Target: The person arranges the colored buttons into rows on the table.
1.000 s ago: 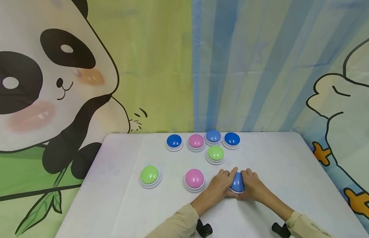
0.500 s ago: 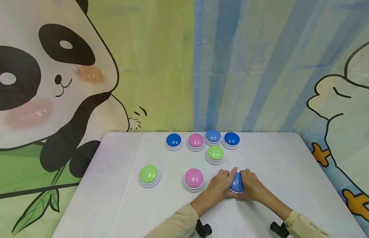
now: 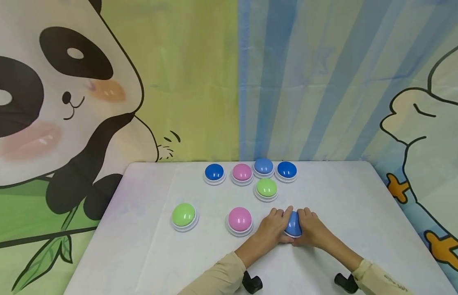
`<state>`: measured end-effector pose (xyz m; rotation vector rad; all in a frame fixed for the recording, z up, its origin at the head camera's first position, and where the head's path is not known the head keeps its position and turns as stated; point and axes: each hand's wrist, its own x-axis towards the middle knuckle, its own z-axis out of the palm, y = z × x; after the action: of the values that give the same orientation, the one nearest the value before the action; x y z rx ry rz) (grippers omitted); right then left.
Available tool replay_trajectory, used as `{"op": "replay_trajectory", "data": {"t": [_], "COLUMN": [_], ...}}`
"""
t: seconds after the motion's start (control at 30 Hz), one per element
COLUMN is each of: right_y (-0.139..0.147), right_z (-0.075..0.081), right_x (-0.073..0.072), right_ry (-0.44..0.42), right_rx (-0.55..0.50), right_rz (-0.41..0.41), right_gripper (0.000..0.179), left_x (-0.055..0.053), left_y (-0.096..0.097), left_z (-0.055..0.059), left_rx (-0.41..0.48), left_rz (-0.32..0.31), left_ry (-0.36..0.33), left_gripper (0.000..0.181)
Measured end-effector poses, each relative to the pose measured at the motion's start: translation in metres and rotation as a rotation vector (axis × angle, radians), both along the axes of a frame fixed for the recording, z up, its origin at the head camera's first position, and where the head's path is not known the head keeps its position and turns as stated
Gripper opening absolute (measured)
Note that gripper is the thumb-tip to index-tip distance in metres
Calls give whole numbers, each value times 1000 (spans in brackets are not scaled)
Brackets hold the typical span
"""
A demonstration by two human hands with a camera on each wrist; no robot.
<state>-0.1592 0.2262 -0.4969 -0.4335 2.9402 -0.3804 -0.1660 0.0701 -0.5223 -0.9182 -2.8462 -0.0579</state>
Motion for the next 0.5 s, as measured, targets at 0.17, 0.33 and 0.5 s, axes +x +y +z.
{"op": "replay_trajectory", "data": {"t": [0.17,0.33,0.5], "right_y": [-1,-2,0], "right_z": [2,2,0], "right_x": [0,1,0], "right_ry": [-13,-30,-17], "right_rx": [12,20,6], "right_rz": [-15,-31,-10], "right_gripper": [93,94,92], "left_x": [1,2,1], "left_y": [-1,-1,-1], "left_z": [3,3,1], "left_rx": [3,9,-6], "left_rz": [3,0,-3], "left_ry": [-1,-7,26], "left_gripper": [96,96,94]}}
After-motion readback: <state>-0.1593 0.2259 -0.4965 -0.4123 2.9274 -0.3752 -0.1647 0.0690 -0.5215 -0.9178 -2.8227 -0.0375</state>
